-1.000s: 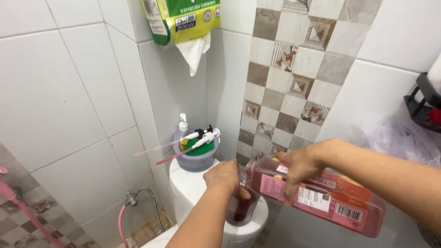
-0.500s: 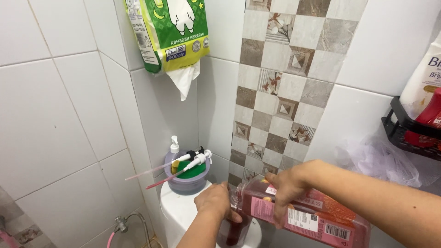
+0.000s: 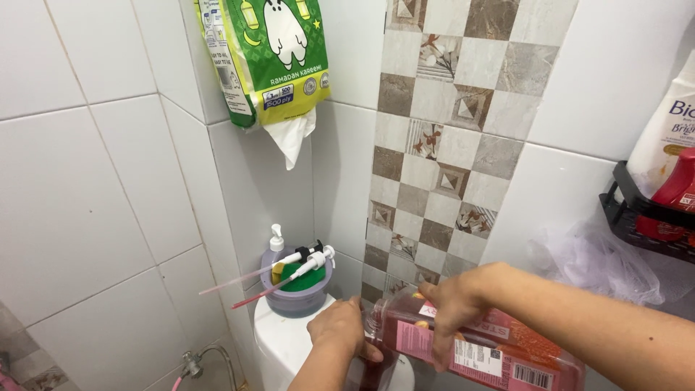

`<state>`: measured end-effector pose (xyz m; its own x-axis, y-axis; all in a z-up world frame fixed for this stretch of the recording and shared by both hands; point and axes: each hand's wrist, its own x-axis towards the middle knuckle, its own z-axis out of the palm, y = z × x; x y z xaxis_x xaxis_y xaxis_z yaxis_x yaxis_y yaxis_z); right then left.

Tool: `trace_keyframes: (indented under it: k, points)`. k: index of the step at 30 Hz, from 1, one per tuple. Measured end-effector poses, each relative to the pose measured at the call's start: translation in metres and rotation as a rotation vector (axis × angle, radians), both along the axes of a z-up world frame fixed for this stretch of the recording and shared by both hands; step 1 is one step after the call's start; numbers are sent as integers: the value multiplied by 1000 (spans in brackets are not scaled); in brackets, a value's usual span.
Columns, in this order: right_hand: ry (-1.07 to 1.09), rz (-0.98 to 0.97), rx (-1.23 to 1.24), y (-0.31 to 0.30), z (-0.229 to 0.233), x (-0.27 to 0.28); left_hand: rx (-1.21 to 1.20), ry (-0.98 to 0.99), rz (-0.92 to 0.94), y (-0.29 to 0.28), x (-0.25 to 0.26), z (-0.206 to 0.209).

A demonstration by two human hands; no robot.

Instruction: The person pours pink liquid from a large bottle into a smaller clear dispenser bottle, then secures the pump top and places the dispenser on the toilet tank. The person also briefly handles a pink bidet sprayer and a hanging facial tissue pack.

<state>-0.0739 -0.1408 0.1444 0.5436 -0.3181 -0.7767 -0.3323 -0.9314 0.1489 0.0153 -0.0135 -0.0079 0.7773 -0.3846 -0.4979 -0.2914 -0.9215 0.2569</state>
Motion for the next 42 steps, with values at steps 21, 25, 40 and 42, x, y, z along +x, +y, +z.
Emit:
trace_keyframes:
  k: [21, 25, 40, 42]
  points:
    - [-18, 92, -57, -1, -2, 1, 12, 61, -7, 1, -3, 12]
    - [-5, 60, -28, -8, -9, 2, -8, 27, 9, -1, 0, 0]
    - [-51, 43, 57, -35, -46, 17, 39, 160, -10, -1, 7, 18]
    - [-44, 5, 76, -34, -45, 16, 25, 158, 7, -3, 8, 10]
